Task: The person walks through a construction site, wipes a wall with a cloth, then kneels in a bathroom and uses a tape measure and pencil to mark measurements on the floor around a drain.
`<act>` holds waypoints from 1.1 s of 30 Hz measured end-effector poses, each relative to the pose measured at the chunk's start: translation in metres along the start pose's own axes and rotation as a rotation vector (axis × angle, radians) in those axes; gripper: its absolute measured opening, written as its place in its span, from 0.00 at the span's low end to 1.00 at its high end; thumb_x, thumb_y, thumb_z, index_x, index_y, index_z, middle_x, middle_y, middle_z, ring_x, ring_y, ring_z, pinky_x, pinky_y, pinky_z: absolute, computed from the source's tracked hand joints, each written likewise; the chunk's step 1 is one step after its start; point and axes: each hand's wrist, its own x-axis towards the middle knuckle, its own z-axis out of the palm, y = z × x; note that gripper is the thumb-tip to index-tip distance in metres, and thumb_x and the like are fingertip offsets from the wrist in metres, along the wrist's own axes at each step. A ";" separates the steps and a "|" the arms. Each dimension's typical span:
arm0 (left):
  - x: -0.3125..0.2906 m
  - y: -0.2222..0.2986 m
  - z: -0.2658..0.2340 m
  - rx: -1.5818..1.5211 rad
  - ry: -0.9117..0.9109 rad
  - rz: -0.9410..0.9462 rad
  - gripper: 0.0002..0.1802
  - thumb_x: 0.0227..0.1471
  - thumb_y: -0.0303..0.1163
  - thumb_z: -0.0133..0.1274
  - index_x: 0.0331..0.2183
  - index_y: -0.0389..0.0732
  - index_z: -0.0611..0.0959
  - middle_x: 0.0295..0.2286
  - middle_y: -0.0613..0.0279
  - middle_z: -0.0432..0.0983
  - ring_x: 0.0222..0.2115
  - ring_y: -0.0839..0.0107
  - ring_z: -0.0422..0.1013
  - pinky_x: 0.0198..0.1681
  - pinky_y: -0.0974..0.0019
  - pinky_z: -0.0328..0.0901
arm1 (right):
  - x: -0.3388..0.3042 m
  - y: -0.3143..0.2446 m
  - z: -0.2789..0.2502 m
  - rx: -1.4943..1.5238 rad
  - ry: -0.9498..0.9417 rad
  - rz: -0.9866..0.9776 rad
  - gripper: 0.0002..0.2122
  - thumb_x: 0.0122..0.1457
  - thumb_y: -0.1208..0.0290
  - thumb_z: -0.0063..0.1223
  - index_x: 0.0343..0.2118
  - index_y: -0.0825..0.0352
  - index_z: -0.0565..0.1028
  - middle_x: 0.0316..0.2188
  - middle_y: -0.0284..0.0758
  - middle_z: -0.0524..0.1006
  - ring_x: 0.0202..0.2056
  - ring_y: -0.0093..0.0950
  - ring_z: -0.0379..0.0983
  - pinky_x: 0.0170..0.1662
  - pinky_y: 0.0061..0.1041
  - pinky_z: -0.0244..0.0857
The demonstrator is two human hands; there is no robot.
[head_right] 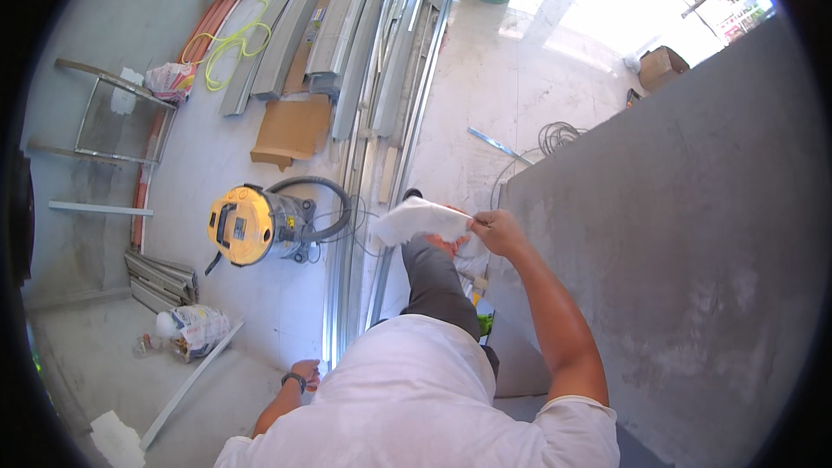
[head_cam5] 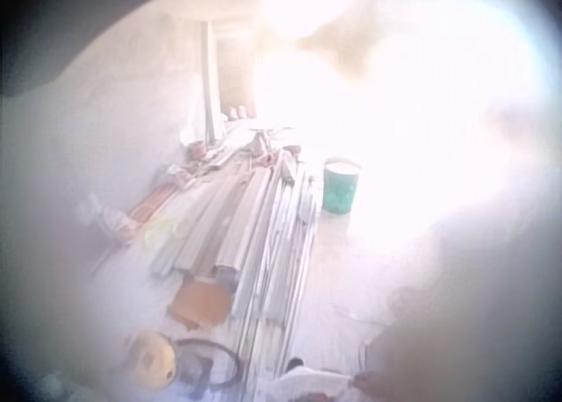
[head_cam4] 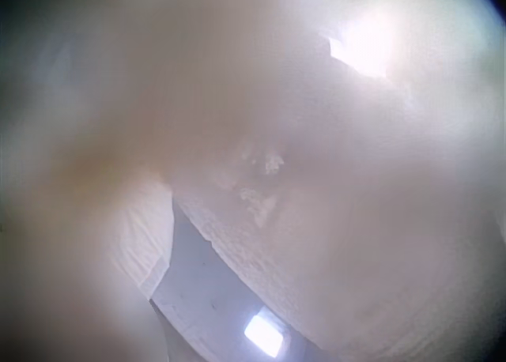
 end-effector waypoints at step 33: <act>-0.498 1.370 0.461 -0.113 -0.503 1.720 0.15 0.67 0.33 0.46 0.47 0.32 0.79 0.38 0.50 0.81 0.37 0.64 0.79 0.41 0.61 0.74 | 0.612 0.140 -0.556 1.193 0.532 0.439 0.23 0.62 0.59 0.60 0.54 0.68 0.75 0.40 0.37 0.79 0.35 0.28 0.78 0.34 0.28 0.75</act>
